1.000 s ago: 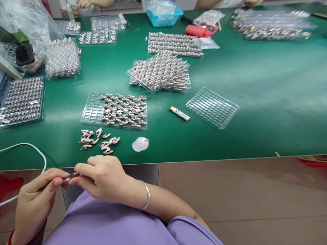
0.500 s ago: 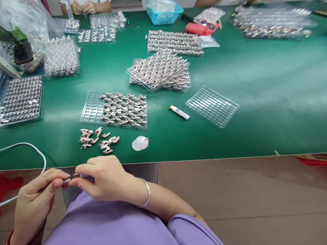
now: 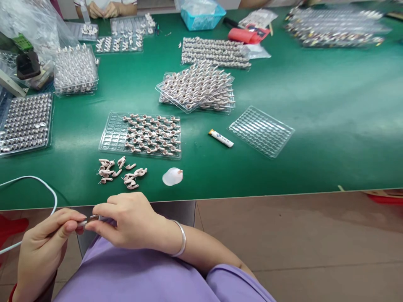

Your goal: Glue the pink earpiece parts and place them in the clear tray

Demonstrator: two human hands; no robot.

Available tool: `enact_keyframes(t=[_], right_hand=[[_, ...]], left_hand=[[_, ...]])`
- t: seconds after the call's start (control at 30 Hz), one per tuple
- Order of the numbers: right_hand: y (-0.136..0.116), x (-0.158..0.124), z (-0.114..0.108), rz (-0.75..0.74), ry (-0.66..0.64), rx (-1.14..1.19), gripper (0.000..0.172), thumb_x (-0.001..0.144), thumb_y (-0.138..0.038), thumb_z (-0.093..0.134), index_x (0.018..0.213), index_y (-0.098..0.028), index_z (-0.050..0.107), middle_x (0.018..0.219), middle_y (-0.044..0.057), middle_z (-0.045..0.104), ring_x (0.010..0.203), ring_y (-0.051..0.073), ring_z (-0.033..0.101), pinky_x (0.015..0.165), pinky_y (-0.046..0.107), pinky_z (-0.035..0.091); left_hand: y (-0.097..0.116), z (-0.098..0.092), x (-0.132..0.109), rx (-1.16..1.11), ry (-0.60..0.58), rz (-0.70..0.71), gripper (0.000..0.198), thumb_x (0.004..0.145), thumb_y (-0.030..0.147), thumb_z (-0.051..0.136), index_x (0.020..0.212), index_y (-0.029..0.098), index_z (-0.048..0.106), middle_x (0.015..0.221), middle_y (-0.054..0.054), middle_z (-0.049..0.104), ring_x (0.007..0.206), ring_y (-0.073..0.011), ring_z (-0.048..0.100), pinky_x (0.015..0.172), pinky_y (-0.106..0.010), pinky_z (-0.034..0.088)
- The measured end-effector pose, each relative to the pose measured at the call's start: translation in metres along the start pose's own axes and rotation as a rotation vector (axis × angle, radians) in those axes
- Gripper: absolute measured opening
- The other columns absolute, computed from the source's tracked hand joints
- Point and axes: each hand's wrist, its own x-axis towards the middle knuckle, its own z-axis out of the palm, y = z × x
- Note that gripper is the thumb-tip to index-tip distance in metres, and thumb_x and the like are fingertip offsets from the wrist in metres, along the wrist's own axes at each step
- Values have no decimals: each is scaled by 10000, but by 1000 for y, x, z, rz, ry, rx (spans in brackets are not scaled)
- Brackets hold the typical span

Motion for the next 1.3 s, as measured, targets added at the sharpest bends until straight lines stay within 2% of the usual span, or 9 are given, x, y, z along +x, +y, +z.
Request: enact_keyframes(t=[0.2,0.63,0.83,1.3], right_hand=[[1,0,3,-13,55,-1,308,955,-441,504,875,-207,688,614,-19,587,561,94,529,529,230,301],[-1,0,3,-13,28,-43,335,960,-457,481,862,-208,683,601,-19,567,548,92,512,513,234,281],[-1,1,2,-34,67,-42,318,949,-444,501,843,-211,689,581,-27,556,527,91,493,500,242,264],[-2,1,6,-26,118,-1,328,962,-444,494,905,-192,696,634,-8,613,557,95,518,536,220,319]], left_hand=[[0,1,0,7,13,7,101,853,306,669,825,269,759,744,9,703,613,-124,630,575,-195,520],[3,1,0,-5,35,-15,117,847,336,671,817,268,761,737,5,704,611,-132,623,576,-209,520],[2,1,-1,-21,46,-43,139,836,366,683,806,256,763,746,-8,703,616,-141,618,569,-221,522],[-4,5,-6,-131,94,-36,85,843,301,688,859,270,765,769,4,692,637,-128,624,596,-202,522]])
